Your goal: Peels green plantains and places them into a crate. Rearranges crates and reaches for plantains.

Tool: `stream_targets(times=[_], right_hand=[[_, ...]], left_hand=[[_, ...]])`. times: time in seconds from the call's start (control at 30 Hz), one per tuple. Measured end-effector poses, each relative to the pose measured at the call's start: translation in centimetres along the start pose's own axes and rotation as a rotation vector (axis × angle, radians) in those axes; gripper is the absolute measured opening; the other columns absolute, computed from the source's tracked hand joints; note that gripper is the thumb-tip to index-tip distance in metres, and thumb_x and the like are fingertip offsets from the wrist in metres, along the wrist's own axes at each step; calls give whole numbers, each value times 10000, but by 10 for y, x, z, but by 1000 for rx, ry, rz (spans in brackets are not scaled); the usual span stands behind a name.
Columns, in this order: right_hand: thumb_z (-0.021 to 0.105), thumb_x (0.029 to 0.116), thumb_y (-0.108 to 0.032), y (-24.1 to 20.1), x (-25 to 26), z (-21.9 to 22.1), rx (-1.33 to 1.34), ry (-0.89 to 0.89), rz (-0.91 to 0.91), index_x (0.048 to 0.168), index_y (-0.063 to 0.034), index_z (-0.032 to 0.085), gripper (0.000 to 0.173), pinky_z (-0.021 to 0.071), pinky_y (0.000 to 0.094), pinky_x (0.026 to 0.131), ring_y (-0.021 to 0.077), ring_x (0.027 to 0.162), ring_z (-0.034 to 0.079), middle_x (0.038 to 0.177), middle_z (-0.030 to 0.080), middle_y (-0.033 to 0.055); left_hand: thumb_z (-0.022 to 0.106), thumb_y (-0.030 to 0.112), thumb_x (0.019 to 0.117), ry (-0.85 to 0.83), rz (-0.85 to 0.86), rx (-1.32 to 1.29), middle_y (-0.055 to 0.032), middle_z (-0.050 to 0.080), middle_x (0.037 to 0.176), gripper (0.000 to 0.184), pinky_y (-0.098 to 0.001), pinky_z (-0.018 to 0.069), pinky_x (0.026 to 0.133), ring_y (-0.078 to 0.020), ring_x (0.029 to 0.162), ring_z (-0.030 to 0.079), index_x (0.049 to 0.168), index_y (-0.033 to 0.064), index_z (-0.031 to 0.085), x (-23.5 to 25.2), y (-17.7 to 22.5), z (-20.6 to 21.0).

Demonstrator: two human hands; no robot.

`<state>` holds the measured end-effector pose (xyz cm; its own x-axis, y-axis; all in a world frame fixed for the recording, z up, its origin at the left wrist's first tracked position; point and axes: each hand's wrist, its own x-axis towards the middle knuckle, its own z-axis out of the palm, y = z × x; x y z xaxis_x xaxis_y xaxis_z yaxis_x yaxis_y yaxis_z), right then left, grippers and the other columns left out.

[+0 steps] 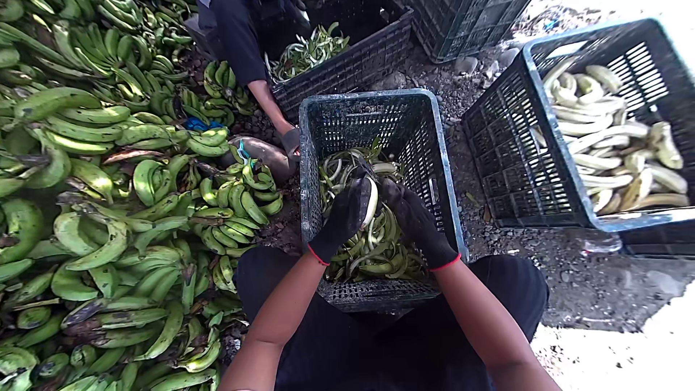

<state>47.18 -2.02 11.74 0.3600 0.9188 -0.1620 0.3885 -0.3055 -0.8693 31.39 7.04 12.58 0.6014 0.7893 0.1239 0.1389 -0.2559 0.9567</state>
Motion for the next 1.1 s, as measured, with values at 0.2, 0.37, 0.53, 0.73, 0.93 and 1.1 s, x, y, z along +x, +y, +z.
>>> stream_targets(times=[0.2,0.37,0.53,0.73,0.93,1.1], right_hand=[[271,948,-811,11,11,2,-130,91,-160,1254,-194,660,791,529,543,794,260,969,651,1061,677,95],[325,854,-859,23,22,7,-496,178,-649,1253,-126,716,921,456,658,797,483,1032,610,1106,655,257],[361,858,-854,25,21,13,-476,314,-763,1264,-133,712,899,433,625,882,447,1051,596,1097,641,240],[561,944,-607,1,4,17,-386,87,-296,1295,-119,692,615,473,672,826,470,1103,608,1194,641,255],[256,983,-773,0,4,8,47,-144,50,1217,-167,662,766,530,492,609,241,747,637,913,674,97],[213,1032,-696,9,3,5,99,-118,27,1263,-132,602,722,524,442,582,220,718,624,889,649,90]], left_hand=[[157,457,1101,116,-253,-897,-31,693,824,545,-301,601,638,-130,726,686,1122,137,598,21,0,-14],[161,523,1068,-13,-455,-1186,-18,607,661,682,-224,534,476,-99,507,596,1055,42,644,28,-8,-48],[165,466,1064,-78,-551,-1259,-46,619,654,660,-230,538,463,-120,489,604,1025,8,639,25,-14,-56],[299,319,1118,252,-293,-375,-49,652,1045,392,-296,549,765,-101,864,624,1282,97,577,3,-4,-24],[263,350,1126,145,-69,248,-225,649,1158,526,-474,530,903,-288,1013,651,1335,-20,574,-6,9,-5],[320,258,1091,9,48,75,-128,686,902,462,-375,590,738,-166,771,674,1276,-65,594,-5,1,11]])
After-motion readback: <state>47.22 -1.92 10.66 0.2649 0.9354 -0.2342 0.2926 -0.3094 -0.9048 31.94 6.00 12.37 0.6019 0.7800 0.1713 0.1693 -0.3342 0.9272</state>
